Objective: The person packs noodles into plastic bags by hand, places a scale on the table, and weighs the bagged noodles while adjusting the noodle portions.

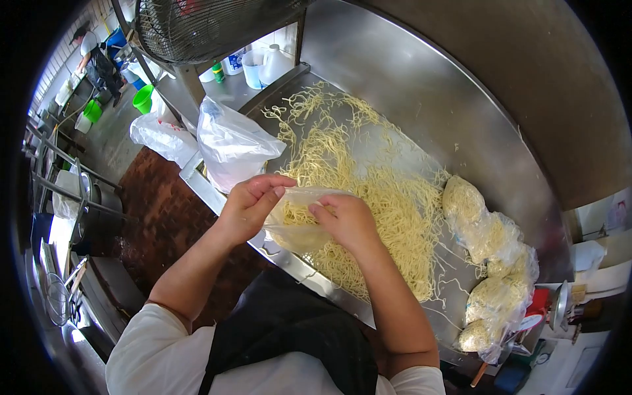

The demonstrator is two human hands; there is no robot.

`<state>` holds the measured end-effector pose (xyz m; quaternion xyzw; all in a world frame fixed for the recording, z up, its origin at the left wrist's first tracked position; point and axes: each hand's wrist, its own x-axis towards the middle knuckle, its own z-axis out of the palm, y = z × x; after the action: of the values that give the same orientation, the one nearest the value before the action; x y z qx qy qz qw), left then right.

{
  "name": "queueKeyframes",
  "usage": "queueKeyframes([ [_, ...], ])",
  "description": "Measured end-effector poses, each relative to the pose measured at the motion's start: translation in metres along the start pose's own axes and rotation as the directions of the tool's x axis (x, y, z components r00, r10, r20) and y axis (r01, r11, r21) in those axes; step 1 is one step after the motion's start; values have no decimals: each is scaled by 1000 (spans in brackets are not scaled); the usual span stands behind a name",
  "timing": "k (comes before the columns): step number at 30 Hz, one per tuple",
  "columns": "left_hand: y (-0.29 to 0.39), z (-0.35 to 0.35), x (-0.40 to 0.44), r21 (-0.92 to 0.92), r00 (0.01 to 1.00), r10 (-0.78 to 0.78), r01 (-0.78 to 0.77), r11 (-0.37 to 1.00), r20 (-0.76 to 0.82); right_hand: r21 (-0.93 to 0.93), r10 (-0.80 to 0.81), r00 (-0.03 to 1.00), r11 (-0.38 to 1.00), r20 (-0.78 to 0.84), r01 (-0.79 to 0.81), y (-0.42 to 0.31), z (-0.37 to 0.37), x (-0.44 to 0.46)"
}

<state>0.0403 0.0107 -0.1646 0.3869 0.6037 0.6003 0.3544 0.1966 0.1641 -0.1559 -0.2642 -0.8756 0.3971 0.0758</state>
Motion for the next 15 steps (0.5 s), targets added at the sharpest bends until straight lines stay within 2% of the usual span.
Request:
queueKeyframes([
  [1, 0, 0, 0, 49, 1000, 28, -27, 998, -10, 18, -34, 998, 999, -48, 35, -2, -6, -3],
  [3, 1, 0, 1, 148, 996, 83, -79, 986, -24, 75, 23, 999, 997, -30, -21, -11, -20, -8],
  [6, 10, -3, 3, 303, 999, 45, -36, 952, -21, 237, 68, 997, 970, -26, -60, -22, -36, -17],
  [7, 15, -4, 3, 482, 999, 52, -43, 875, -6, 302, 74, 997, 951, -29, -62, -23, -39, -19],
  [9, 27, -7, 3, 780, 998, 56, -55, 624, 25, 329, 39, 998, 944, -41, -23, -20, -46, -20],
  [12, 34, 4, 2, 913, 970, 243, -113, 391, 16, 384, 23, 998, 923, -54, 0, -17, -49, -22],
  [14, 45, 14, 0, 886, 818, 558, -356, 296, 143, 390, 38, 998, 921, -45, -18, -16, -50, -24],
  [15, 44, 19, -4, 821, 773, 597, -474, 317, 216, 375, 53, 998, 926, -32, -37, -16, -50, -26],
])
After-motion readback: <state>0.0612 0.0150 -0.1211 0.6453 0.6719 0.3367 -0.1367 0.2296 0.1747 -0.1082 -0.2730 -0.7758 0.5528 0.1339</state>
